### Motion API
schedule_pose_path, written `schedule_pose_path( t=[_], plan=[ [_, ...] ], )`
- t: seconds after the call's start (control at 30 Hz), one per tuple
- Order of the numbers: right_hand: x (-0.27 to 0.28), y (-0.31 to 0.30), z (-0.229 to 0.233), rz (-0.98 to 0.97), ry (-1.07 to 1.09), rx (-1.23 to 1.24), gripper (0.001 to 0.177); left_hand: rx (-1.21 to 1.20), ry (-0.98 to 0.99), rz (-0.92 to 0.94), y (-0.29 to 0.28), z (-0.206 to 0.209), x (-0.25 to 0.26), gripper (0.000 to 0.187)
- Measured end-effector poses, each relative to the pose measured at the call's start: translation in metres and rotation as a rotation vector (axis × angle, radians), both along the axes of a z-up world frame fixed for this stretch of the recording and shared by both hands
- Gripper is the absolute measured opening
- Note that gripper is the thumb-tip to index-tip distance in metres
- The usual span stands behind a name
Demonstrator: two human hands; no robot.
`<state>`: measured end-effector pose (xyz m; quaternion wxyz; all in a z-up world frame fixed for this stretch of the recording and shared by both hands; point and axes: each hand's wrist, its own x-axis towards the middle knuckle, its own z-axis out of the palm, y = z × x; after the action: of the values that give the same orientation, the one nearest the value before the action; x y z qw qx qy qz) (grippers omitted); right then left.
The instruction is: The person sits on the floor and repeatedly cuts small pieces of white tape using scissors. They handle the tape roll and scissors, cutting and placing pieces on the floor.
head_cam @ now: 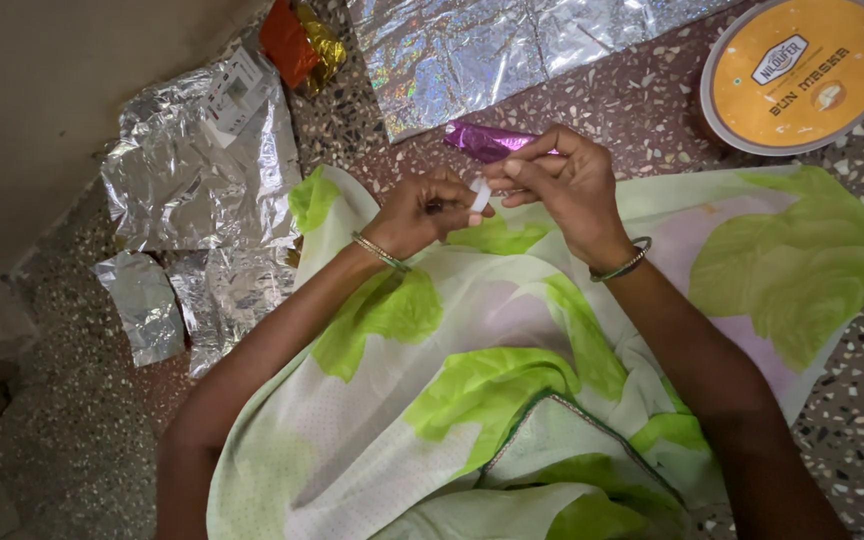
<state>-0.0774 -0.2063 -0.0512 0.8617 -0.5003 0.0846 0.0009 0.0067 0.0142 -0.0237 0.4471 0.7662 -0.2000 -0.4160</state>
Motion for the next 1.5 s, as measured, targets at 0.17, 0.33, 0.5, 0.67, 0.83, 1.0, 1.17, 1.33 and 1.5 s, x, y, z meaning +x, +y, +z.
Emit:
schedule_pose_path(
  t=[0.17, 0.33, 0.5, 0.67, 0.83, 1.0, 1.17, 1.33, 1.5],
  plan=[
    [0.001, 0.0, -0.001, -0.001, 0.009, 0.012, 0.006, 0.058, 0.072, 0.036, 0.001, 0.0, -0.001, 0.021],
    [0.001, 0.002, -0.006, -0.002, 0.032, 0.017, 0.005, -0.036, 0.078, 0.032, 0.003, 0.0, 0.0, 0.021],
    [0.0, 0.006, -0.012, -0.008, 0.004, 0.019, 0.005, 0.104, 0.144, 0.188, -0.001, 0.001, -0.002, 0.02],
    [0.0, 0.014, -0.018, -0.001, 0.003, 0.03, 0.007, -0.063, 0.253, 0.242, -0.007, 0.009, -0.001, 0.04],
    [-0.001, 0.016, -0.017, -0.009, -0.012, 0.019, 0.007, -0.03, 0.306, 0.252, -0.015, 0.028, -0.004, 0.054],
    [-0.003, 0.014, -0.016, 0.0, -0.019, -0.036, 0.007, -0.074, 0.507, 0.28, -0.021, 0.038, -0.006, 0.053],
    [-0.005, 0.016, -0.016, 0.05, -0.019, -0.059, 0.007, 0.018, 0.389, 0.164, -0.021, 0.034, -0.004, 0.044],
    [-0.004, 0.008, -0.011, 0.055, -0.039, -0.032, 0.007, 0.07, 0.249, 0.132, -0.02, 0.032, -0.001, 0.034],
    [-0.002, 0.003, -0.002, 0.045, -0.018, 0.048, 0.003, 0.049, 0.144, 0.131, -0.022, 0.035, 0.0, 0.027]
  ],
)
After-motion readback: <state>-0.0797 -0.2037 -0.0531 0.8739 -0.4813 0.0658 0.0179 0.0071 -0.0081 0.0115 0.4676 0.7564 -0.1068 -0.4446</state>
